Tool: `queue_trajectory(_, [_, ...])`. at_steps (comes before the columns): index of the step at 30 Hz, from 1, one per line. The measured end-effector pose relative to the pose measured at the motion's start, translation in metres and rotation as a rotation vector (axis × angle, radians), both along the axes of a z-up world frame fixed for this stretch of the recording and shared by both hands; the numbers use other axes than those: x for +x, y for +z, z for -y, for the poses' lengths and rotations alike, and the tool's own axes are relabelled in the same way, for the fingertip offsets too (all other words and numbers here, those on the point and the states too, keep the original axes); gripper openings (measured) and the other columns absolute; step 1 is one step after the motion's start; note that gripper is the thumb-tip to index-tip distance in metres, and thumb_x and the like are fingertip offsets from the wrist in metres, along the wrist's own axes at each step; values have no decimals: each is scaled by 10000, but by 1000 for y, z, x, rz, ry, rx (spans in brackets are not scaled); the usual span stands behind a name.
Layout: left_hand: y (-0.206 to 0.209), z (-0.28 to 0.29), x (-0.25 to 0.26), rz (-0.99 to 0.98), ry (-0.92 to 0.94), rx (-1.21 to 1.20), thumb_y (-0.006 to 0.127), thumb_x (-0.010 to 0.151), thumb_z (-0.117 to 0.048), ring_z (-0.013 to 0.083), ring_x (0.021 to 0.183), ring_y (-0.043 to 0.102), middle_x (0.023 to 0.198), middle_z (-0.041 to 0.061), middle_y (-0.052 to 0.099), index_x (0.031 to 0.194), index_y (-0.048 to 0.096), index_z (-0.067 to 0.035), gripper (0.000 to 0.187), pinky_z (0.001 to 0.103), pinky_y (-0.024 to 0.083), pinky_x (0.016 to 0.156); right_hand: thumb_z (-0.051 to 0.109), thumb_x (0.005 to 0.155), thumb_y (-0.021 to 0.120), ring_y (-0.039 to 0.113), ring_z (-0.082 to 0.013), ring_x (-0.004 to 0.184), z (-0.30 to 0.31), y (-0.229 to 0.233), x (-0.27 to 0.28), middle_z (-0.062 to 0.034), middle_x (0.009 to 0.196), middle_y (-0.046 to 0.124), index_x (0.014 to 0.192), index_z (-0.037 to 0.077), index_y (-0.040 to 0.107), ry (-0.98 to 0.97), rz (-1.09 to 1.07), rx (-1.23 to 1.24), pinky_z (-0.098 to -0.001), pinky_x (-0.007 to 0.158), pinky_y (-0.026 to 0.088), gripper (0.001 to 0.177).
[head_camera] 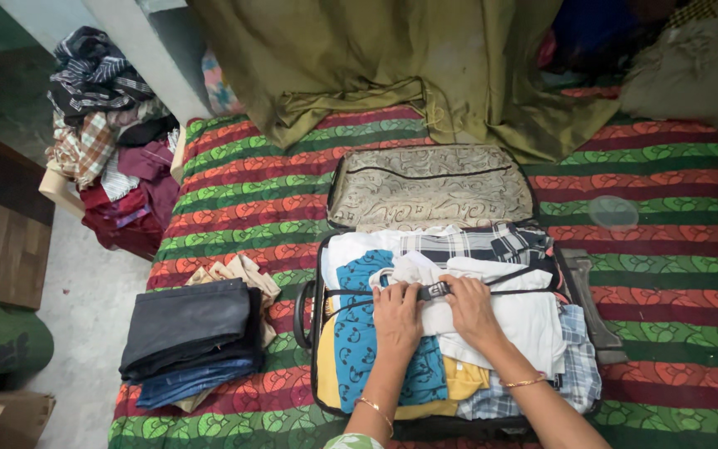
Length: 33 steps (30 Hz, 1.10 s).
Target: The person unzips a brown suitcase, opens it, and removes various folded garments including shirts and patterned items, placing them on a bed.
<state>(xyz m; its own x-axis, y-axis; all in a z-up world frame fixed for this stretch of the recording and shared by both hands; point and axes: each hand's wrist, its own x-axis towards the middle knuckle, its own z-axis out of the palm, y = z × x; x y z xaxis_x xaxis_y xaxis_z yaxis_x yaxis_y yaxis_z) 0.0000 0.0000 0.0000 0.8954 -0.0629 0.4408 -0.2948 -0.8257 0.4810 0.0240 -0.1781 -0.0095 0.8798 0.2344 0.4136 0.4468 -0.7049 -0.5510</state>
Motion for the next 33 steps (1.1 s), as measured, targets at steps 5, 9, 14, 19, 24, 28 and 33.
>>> queue_trajectory(5, [4, -1, -1, -2, -10, -15, 723, 863, -192, 304, 1132, 570, 1165, 80, 624, 1236, 668, -123, 382, 606, 341, 1107, 124, 896, 601, 564, -306, 963, 3, 2, 1, -99, 969, 629, 1251, 79, 620, 25, -15, -16, -454, 889, 397, 359])
queue_trajectory(9, [12, -2, -1, -20, 3, -67, 714, 867, -171, 312, 1131, 577, 1153, 98, 624, 1241, 684, -131, 378, 598, 349, 1108, 118, 906, 600, 584, -312, 974, 8, -1, 4, -115, 976, 642, 1269, 97, 618, -4, -147, -5, -451, 908, 432, 364])
queue_trajectory(14, [30, -39, 1, -71, -34, -523, 616, 939, -113, 328, 1186, 615, 1239, 159, 643, 1271, 642, -52, 339, 407, 463, 1049, 85, 937, 575, 638, -265, 1044, 59, -3, 20, -128, 1106, 695, 1328, 77, 582, 49, -264, 228, -376, 936, 481, 391])
queue_trajectory(19, [26, -111, 9, -175, 133, -643, 630, 987, -138, 198, 1069, 687, 1195, 107, 721, 1322, 632, -53, 345, 345, 537, 933, 53, 1004, 544, 636, -141, 997, 152, 25, 29, -92, 1098, 666, 1361, 88, 542, 44, -351, 836, -294, 910, 485, 359])
queue_trajectory(24, [2, -162, 17, 10, 18, -1099, 535, 1040, -91, 140, 1192, 615, 1312, 80, 639, 1370, 550, 25, 349, 278, 483, 1032, 108, 1099, 505, 646, -229, 1063, 255, 44, 20, -107, 1114, 655, 1388, 129, 540, -105, -288, 1272, -388, 1000, 503, 292])
queue_trajectory(28, [-5, -174, 14, 8, 21, -1111, 564, 1035, -86, 134, 1139, 610, 1276, 72, 643, 1361, 563, 37, 348, 275, 488, 1004, 203, 1109, 467, 655, -240, 1052, 334, 17, 9, -69, 1103, 673, 1294, 176, 502, -446, -331, 1535, -419, 969, 529, 191])
queue_trajectory(33, [0, -163, 10, 21, 47, -1121, 604, 1040, -76, 104, 1076, 607, 1209, 54, 654, 1340, 589, 36, 321, 257, 489, 962, 215, 1124, 484, 608, -232, 1016, 357, -34, -19, -52, 1124, 645, 1388, 177, 495, -618, -472, 1387, -429, 906, 499, 267])
